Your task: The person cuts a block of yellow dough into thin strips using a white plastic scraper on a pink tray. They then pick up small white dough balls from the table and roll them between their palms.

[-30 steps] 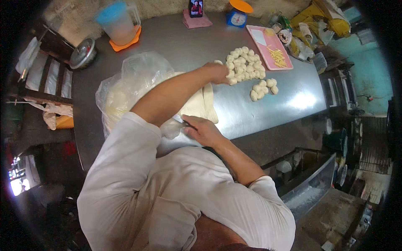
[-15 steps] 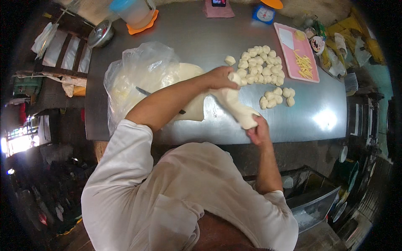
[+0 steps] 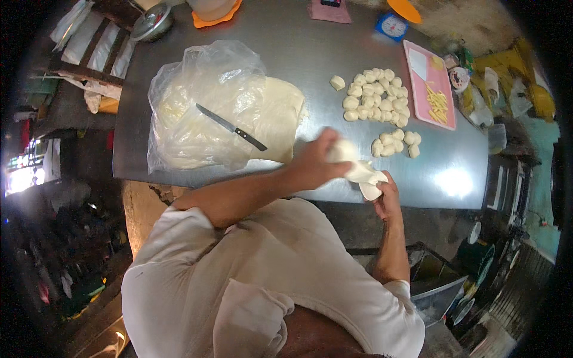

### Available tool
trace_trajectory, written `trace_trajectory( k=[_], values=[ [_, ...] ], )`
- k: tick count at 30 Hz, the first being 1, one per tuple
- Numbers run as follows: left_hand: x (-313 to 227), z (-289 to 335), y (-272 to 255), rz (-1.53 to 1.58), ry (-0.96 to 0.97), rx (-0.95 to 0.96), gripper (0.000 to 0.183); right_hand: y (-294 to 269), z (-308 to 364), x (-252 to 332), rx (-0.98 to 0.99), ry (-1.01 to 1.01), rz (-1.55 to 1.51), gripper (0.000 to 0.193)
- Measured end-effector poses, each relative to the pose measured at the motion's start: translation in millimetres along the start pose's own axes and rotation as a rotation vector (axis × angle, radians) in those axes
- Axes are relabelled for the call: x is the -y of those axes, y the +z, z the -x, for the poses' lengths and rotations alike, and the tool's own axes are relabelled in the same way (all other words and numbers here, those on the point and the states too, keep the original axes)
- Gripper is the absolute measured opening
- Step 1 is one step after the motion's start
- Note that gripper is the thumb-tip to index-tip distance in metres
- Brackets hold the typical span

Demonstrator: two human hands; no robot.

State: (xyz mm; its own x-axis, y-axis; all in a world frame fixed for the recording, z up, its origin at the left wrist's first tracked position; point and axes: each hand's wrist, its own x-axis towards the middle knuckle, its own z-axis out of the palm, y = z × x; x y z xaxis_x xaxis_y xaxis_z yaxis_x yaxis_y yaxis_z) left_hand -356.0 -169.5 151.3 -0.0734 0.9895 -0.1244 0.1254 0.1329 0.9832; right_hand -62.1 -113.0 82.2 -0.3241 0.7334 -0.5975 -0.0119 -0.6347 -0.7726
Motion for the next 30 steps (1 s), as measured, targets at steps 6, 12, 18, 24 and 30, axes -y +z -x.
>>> trace_trajectory(
  k=[6,12,18,24,30],
  values=[
    [123,133,-103,-0.199,-0.458,-0.180,0.074,68,-7,-60,-0.012,-0.442,1.070,0.070],
    [148,168,-114,-0.712,-0.026,-0.084,0.056,87,-8,-73,0.125,-0.437,1.225,0.083],
    [83,97,-78,-0.464,0.437,0.079,0.071,150,-4,-20,0.240,-0.163,0.947,0.039],
    [72,51,-51,-0.151,0.189,0.129,0.059,162,21,28,0.029,-0.244,0.562,0.050],
    [78,36,-44,-0.228,0.271,0.102,0.052,166,-20,1,0.215,-0.294,0.812,0.045]
  ],
)
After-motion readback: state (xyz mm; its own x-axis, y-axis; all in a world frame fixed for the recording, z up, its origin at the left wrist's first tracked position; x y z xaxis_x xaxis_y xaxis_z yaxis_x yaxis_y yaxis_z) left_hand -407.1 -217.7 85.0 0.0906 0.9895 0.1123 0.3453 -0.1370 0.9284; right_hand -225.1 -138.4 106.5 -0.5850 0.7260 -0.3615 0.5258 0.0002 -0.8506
